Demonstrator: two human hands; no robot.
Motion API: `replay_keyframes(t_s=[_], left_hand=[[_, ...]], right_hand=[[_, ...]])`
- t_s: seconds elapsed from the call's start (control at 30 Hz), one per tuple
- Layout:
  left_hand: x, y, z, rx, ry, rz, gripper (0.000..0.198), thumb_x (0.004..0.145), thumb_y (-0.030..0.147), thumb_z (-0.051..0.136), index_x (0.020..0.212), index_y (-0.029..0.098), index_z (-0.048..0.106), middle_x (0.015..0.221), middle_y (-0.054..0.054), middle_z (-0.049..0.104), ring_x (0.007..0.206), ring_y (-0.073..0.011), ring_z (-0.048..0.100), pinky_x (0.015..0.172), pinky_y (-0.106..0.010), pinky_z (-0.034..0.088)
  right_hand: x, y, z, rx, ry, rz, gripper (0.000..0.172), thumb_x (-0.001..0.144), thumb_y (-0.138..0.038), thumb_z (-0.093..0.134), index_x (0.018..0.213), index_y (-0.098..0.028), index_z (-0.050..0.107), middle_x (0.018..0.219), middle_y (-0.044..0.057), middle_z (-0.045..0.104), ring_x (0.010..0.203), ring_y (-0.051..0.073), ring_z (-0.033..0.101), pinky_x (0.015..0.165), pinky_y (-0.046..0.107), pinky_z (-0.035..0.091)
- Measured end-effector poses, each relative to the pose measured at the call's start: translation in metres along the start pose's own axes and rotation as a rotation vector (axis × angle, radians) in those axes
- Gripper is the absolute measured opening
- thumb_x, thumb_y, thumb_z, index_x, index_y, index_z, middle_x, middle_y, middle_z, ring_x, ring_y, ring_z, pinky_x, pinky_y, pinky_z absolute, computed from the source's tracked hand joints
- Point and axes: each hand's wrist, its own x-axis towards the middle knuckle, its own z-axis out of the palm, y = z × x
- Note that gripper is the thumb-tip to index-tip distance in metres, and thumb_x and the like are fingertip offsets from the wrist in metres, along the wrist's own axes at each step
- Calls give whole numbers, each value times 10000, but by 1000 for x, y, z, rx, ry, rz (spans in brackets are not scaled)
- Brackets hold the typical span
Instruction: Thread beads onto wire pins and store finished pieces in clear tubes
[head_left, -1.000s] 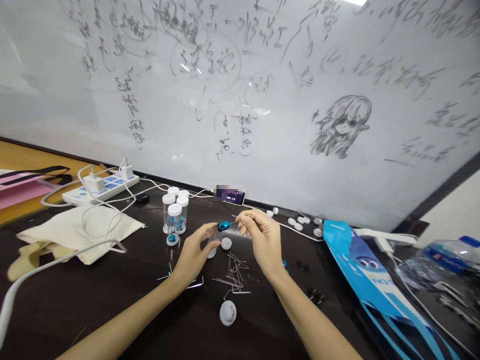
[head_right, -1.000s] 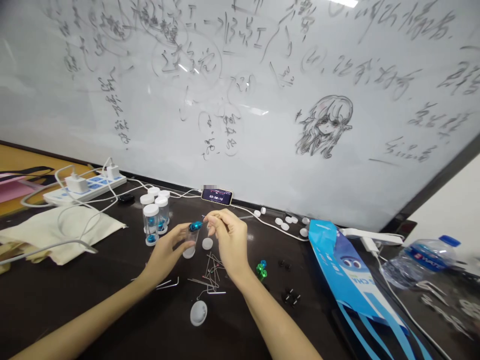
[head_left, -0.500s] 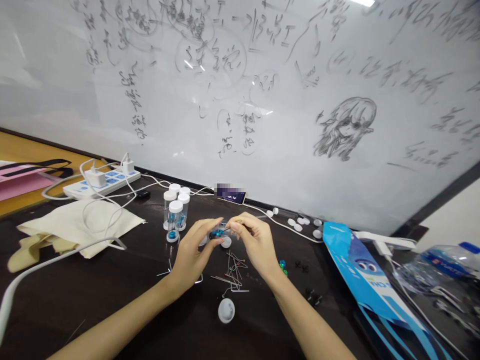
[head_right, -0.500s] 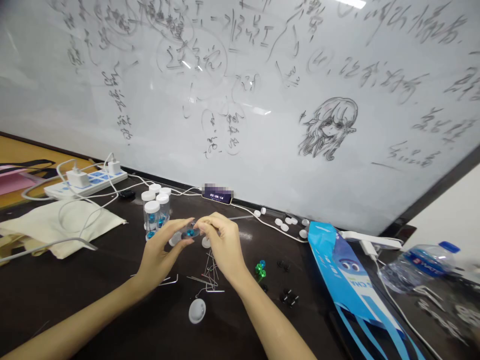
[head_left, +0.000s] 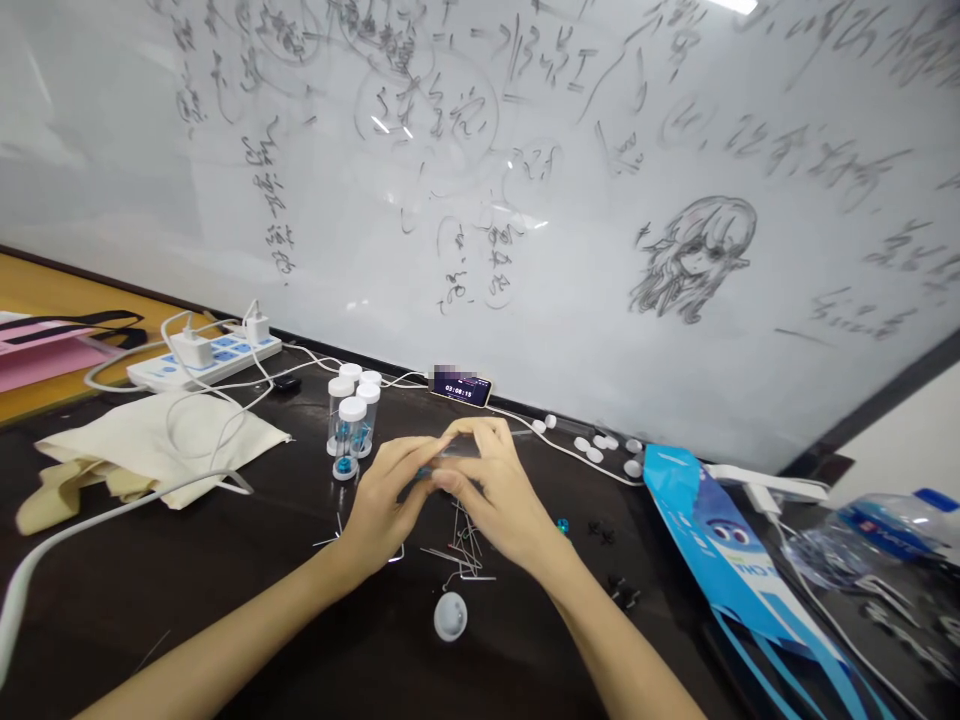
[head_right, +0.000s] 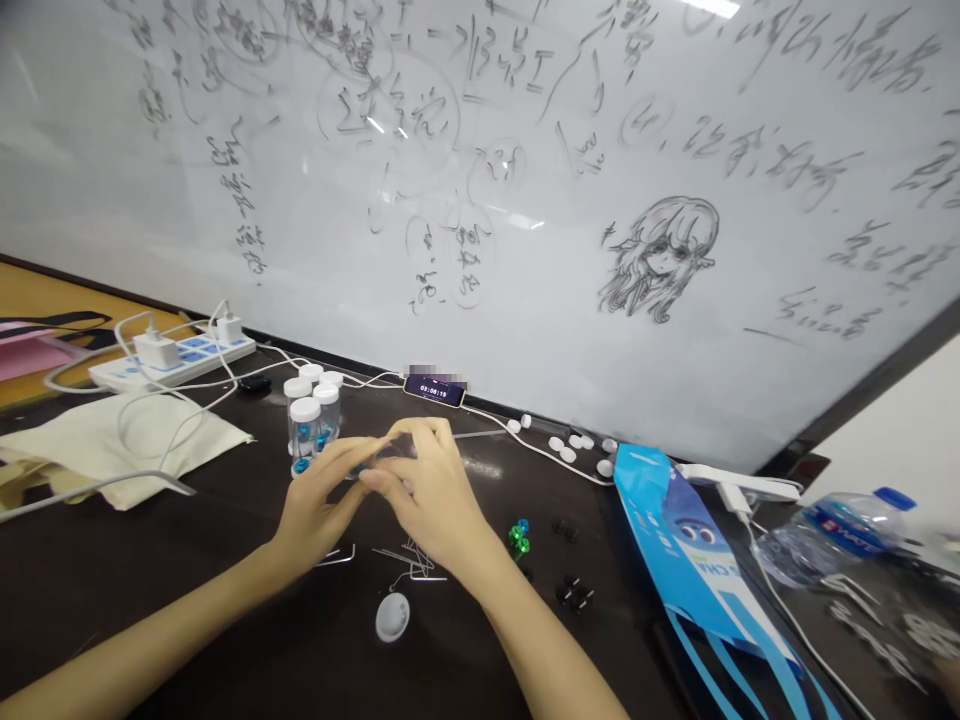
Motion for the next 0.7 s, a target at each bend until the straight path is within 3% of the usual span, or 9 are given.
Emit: replay_keyframes(t_s=[0.1,0.27,0.33,0.47,0.57,0.7], left_hand=[[1,1,-1,-9,-25,37,425,927,94,500,1299,290,566,1168,-73,641,1100,-244,575,949,-390,450],[4,2,-1,-42,5,-58,391,908,141,578,1265,300,593,1149,-63,649,1077,-247,591,935,-391,467],[5,0,-2,-52,2,-62,382,912,153,582,1262,308,595,1141,-58,649,1066,-242,594,926,-391,475],[5,-4,-3,-43,-9,6,400,925,142,568,1278,329,578,1131,-48,650,1060,-231,584,920,-396,472],[5,-5,-3,-31,-12,46,433,920,120,573,1296,333,562,1133,-49,644,1066,-233,572,921,-401,459],[4,-2,-2,-28,-61,84,483,911,97,576,1330,334,532,1123,-54,633,1055,-235,563,921,-402,443]], right_hand=[[-1,-2,-1,-56,-36,-34,220,936,-371,573,892,-260,758,1215,55,548,1173,257,406,1009,443,401],[-1,2,-14,30,-22,-39,274,986,-387,461,1090,-330,708,1250,34,546,1209,240,416,1027,455,403],[-1,1,-21,14,-87,-37,233,949,-385,543,1128,-348,688,1251,29,552,1207,246,429,1027,460,407],[-1,-4,-25,-82,-156,-54,281,842,-271,716,1118,-314,680,1233,35,566,1168,255,461,1001,436,434],[-1,-5,-22,-128,-166,-68,267,836,-176,715,1080,-278,677,1195,35,584,1133,238,481,979,410,448],[-2,-2,-15,-136,-201,-49,198,839,-179,712,1024,-240,679,1153,36,600,1108,227,492,950,393,459]])
